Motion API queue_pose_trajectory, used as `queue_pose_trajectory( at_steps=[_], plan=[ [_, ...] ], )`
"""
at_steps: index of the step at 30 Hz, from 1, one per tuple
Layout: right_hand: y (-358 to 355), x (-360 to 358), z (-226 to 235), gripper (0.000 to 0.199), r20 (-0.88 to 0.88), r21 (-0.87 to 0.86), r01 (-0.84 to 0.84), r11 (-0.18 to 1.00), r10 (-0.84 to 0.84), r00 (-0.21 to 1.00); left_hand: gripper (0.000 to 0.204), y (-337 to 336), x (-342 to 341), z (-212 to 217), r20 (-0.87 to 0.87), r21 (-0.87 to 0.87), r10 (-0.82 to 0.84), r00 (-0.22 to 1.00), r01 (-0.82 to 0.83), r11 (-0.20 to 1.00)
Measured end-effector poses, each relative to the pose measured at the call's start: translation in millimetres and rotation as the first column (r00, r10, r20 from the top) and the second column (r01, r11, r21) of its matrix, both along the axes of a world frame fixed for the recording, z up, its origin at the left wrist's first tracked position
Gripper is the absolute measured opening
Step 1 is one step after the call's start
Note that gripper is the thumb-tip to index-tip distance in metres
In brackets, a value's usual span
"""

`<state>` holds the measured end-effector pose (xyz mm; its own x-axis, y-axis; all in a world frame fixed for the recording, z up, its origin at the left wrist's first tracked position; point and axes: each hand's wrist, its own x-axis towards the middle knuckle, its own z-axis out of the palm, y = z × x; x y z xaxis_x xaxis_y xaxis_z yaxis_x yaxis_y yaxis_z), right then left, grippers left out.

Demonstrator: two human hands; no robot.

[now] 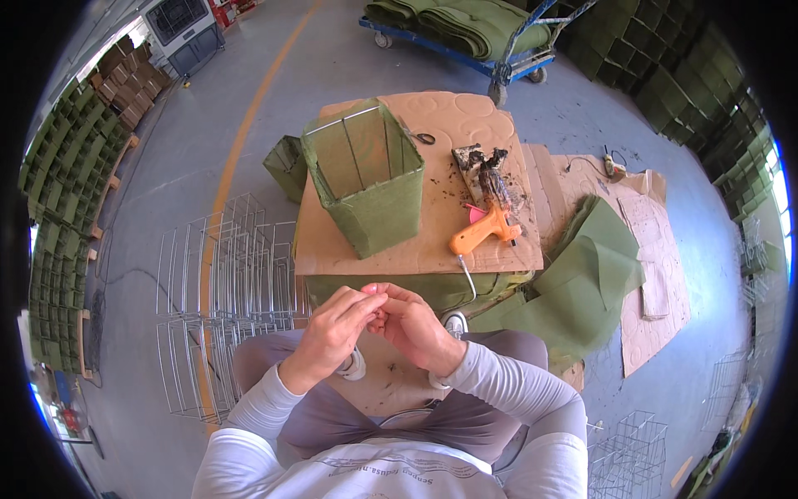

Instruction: Assembling and securing green fabric liners onto metal frames using a hot glue gun.

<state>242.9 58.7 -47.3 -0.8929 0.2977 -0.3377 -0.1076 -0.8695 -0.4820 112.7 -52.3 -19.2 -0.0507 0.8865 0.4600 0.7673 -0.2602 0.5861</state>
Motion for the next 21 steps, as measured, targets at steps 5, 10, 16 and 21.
queue_pose_trajectory(
  at_steps=[5, 10, 16, 21],
  plan=[
    [-2.3, 2.8, 1.9, 0.021, 0.036, 0.031, 0.011, 0.999, -0.012, 0.999, 0.055, 2.9, 2.7, 3.7, -0.068, 0.031, -0.01, 0.998, 0.012, 0.999],
    [-3.5, 6.4, -6.2, 0.023, -0.004, 0.029, -0.018, 0.999, 0.018, 1.0, 0.051, -1.1, 4.8, -1.0, -0.038, -0.002, 0.011, 0.999, -0.011, 1.0],
    [1.0, 4.2, 0.1, 0.021, -0.019, 0.031, 0.047, 0.998, -0.047, 0.999, 0.046, -1.1, 4.8, 0.0, -0.022, 0.002, 0.059, 0.998, -0.059, 0.998],
    [4.0, 3.2, 1.0, 0.02, -0.067, 0.029, 0.049, 0.998, -0.047, 0.997, 0.039, 1.9, 4.7, -3.2, -0.023, 0.174, 0.142, 0.99, -0.136, 0.975]
  ],
)
